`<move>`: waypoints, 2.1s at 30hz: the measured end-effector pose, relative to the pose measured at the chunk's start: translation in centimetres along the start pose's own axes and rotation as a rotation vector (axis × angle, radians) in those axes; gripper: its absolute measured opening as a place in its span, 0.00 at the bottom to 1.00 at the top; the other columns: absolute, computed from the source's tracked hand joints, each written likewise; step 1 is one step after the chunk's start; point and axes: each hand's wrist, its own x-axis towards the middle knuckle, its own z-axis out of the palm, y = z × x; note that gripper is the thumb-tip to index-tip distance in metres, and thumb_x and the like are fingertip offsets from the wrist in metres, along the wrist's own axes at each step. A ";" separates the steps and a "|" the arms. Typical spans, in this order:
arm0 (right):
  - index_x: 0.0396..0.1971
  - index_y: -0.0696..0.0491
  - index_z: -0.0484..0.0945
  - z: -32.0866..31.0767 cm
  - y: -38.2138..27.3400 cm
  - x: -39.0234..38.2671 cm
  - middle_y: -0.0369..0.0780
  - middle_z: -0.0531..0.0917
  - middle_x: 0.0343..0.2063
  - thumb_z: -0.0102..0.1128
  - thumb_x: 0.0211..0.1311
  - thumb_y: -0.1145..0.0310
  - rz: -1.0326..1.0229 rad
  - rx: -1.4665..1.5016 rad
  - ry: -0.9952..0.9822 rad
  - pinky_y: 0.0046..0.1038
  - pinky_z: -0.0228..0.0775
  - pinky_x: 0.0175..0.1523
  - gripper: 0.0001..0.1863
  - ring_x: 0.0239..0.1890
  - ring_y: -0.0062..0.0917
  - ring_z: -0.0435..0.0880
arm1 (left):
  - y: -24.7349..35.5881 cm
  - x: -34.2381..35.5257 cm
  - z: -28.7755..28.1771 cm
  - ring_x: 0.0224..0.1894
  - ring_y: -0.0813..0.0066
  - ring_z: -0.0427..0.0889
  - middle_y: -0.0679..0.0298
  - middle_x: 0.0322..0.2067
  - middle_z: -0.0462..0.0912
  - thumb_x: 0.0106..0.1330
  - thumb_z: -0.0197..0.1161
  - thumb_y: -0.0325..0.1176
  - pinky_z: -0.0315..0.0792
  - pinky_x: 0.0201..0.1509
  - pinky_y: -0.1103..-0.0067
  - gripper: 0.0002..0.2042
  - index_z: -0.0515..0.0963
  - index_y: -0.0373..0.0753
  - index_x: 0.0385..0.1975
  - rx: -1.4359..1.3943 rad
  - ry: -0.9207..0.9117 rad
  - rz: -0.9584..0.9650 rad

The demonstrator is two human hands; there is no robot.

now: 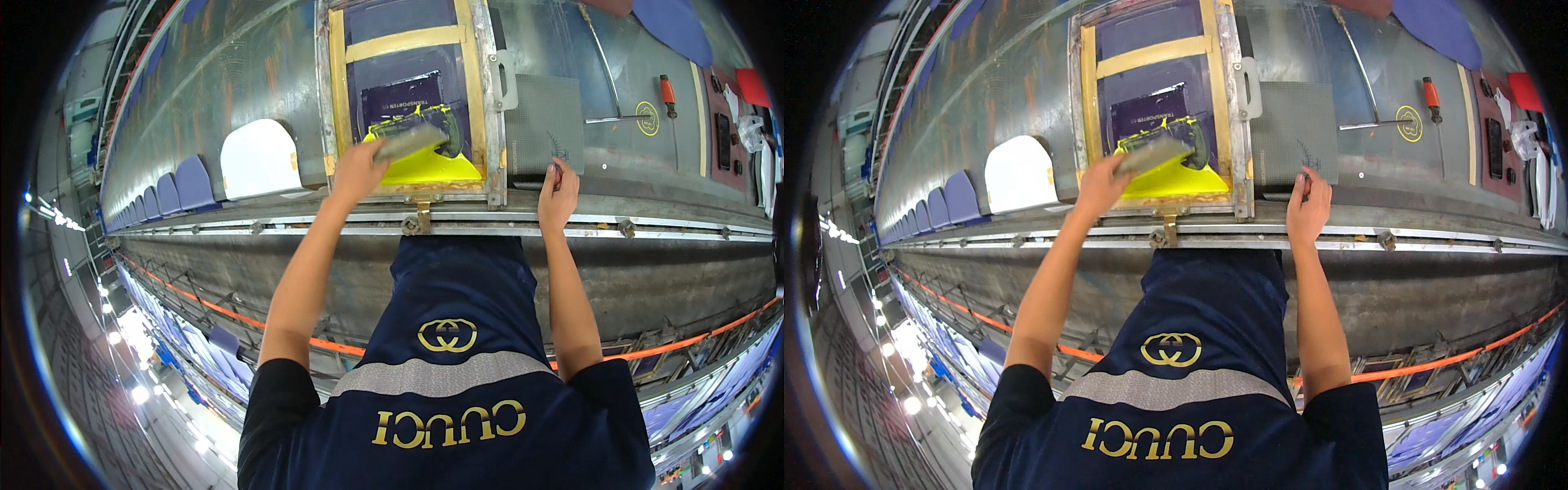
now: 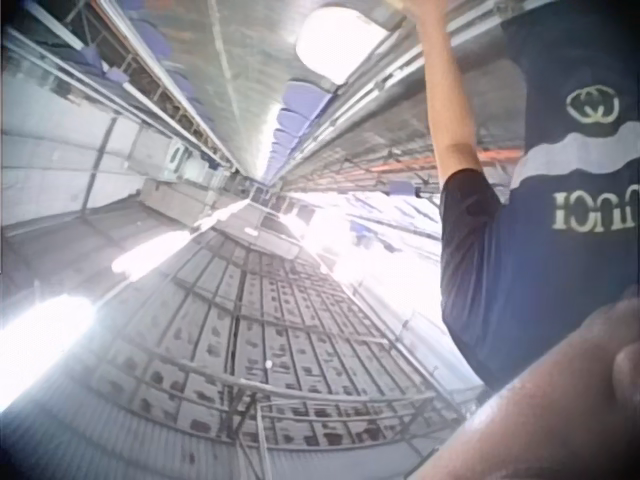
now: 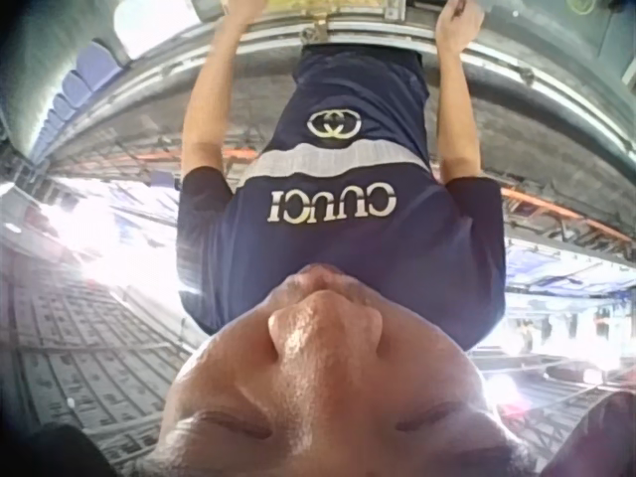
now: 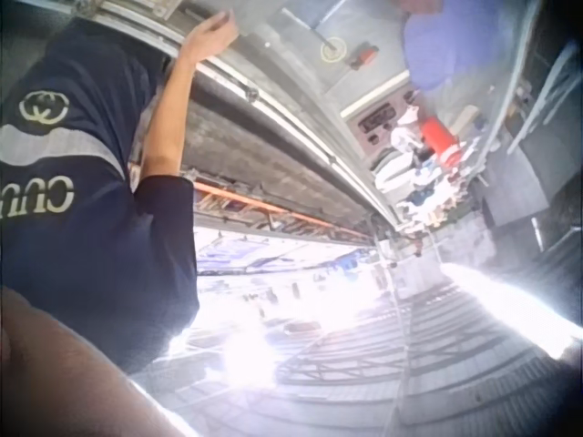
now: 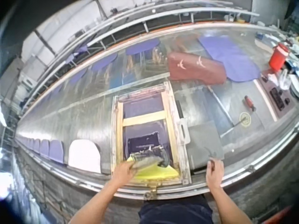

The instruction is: The person pours yellow ink onto a screen printing frame and uses a squeegee to spread the ink across the mesh. They then lift the frame and pull the squeegee across a fabric item on a conveyor to transfer the ink pattern.

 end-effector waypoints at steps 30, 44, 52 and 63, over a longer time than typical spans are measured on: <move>0.49 0.52 0.82 0.1 -0.6 0.0 0.37 0.79 0.31 0.60 0.72 0.68 0.055 0.029 -0.038 0.32 0.69 0.42 0.10 0.33 0.29 0.74 | 1.2 0.2 2.1 0.58 0.60 0.82 0.69 0.56 0.85 0.47 0.71 0.20 0.78 0.61 0.68 0.29 0.85 0.49 0.54 -0.016 0.249 0.244; 0.50 0.53 0.82 0.3 -0.7 0.0 0.39 0.79 0.30 0.60 0.71 0.69 0.033 0.006 -0.035 0.33 0.72 0.43 0.11 0.33 0.30 0.76 | 1.4 1.2 2.5 0.57 0.63 0.82 0.68 0.52 0.87 0.47 0.70 0.20 0.78 0.58 0.69 0.26 0.86 0.48 0.50 -0.008 0.329 0.212; 0.48 0.53 0.82 0.0 -0.7 0.3 0.38 0.75 0.27 0.62 0.69 0.72 -0.012 -0.056 -0.036 0.35 0.70 0.41 0.10 0.31 0.31 0.75 | 1.9 -3.1 4.0 0.55 0.63 0.84 0.66 0.52 0.87 0.47 0.70 0.22 0.78 0.58 0.68 0.27 0.86 0.48 0.52 0.003 0.174 0.236; 0.48 0.53 0.82 0.1 -0.6 0.0 0.38 0.75 0.27 0.61 0.69 0.71 0.030 -0.039 -0.019 0.36 0.70 0.43 0.10 0.33 0.32 0.75 | 4.5 -2.6 4.8 0.57 0.65 0.82 0.68 0.54 0.86 0.45 0.68 0.21 0.77 0.59 0.69 0.29 0.86 0.50 0.52 0.104 0.123 0.297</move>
